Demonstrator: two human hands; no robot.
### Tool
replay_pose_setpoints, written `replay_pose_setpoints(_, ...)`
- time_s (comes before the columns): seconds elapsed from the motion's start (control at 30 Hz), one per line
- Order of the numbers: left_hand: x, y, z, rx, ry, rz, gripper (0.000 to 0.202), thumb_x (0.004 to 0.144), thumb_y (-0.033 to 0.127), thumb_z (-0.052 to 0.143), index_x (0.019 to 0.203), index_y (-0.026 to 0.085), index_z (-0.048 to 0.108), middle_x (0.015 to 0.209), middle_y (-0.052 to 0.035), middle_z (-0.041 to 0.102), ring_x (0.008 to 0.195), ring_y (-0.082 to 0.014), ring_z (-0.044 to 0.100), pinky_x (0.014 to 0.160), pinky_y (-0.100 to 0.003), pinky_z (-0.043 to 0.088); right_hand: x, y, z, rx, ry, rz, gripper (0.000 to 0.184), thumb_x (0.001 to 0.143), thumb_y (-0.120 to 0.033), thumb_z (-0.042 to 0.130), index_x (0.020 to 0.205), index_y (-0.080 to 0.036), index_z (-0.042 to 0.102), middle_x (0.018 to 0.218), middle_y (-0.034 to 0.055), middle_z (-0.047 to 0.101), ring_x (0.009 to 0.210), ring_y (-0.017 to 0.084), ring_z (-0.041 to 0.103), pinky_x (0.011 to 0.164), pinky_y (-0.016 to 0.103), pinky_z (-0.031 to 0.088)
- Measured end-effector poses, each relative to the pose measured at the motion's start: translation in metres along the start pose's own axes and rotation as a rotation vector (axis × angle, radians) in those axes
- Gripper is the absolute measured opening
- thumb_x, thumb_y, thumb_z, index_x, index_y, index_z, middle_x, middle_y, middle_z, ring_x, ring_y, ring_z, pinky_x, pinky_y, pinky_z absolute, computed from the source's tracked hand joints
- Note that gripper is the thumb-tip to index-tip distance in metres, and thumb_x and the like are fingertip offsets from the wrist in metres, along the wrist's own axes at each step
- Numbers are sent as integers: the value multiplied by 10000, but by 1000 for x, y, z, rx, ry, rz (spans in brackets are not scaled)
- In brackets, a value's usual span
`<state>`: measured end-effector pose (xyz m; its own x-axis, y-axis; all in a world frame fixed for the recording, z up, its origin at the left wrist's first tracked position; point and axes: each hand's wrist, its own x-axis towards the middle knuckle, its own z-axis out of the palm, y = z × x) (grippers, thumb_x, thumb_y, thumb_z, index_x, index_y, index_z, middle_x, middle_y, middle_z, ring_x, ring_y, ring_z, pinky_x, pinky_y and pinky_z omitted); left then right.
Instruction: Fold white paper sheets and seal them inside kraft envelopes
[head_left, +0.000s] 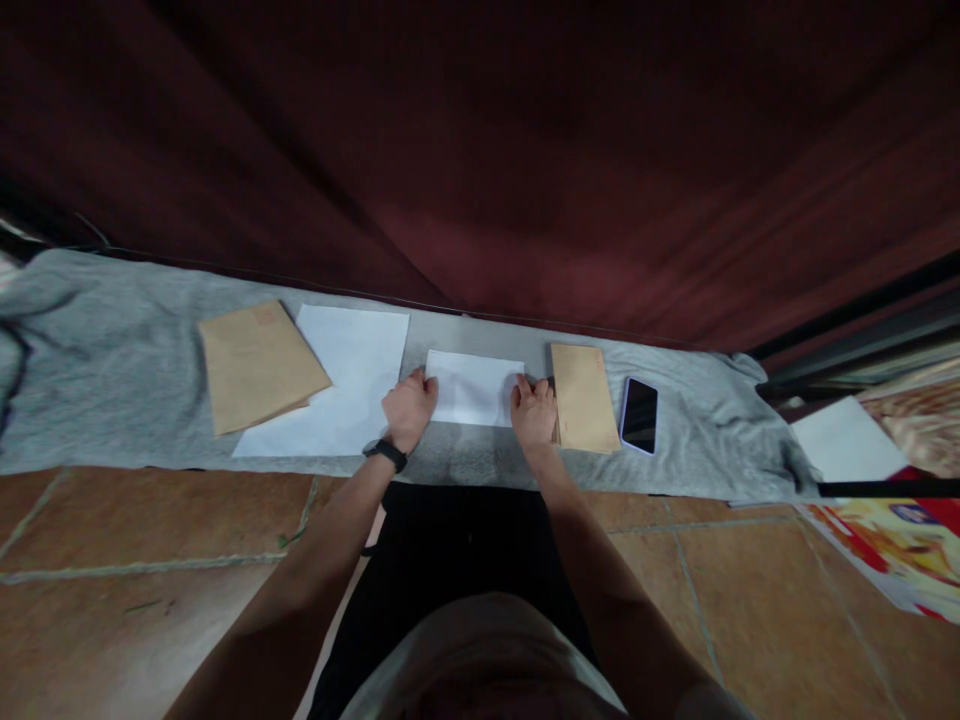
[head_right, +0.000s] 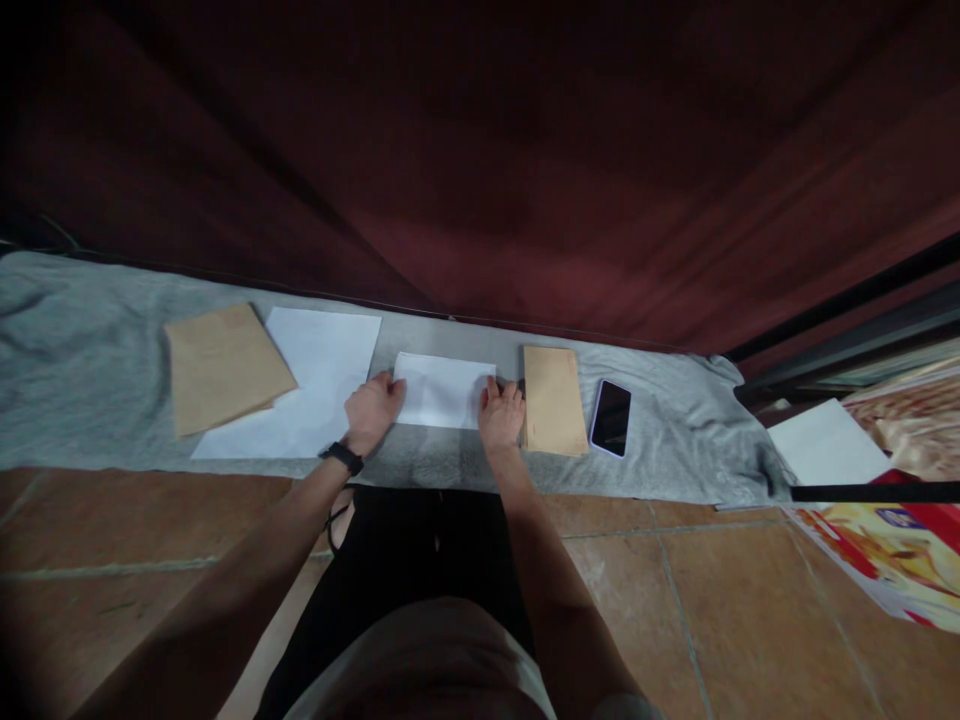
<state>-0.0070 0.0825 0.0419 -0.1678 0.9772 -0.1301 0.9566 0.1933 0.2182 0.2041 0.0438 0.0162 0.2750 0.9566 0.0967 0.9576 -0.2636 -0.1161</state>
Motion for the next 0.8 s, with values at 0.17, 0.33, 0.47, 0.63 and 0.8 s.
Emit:
replay_pose_setpoints(0.17,1,0,4,8,9,16,452,1015,436,332,1216,172,639,1026,-163,755,991,-316,720,811,-383,513,-5,-1,5,-1,53,3,456,1057,-435,386,1435,-252,565,1156,139,577,1060,278,511,893,385,380)
replay_pose_setpoints(0.33,3,0,7,20,33,26,462,1025,442,319,1237,174,630,1020,-164,757,987,-322,724,805,-389,512,-11,-1,10,8,91,-9,485,1043,-457,409,1457,-241,542,1174,149,572,1066,297,491,891,406,360)
replay_pose_setpoints(0.47,5,-2,12,28,51,38,476,1023,467,325,1238,172,630,1003,-175,757,974,-335,728,796,-403,518,-12,-1,12,16,83,-12,487,1041,-405,397,1474,-222,522,1212,166,566,1085,309,486,903,425,357)
replay_pose_setpoints(0.63,7,-3,15,49,50,42,471,1025,469,327,1222,167,631,988,-179,755,964,-341,731,798,-414,524,-13,-2,14,31,96,-16,494,1031,-369,391,1479,-204,517,1297,190,558,1124,329,493,920,448,370)
replay_pose_setpoints(0.8,7,-2,13,73,26,55,477,1033,468,310,1221,161,622,967,-180,755,952,-337,736,786,-405,528,-13,-1,17,48,112,-28,486,1023,-339,402,1471,-197,528,1453,201,507,1238,357,481,994,494,375)
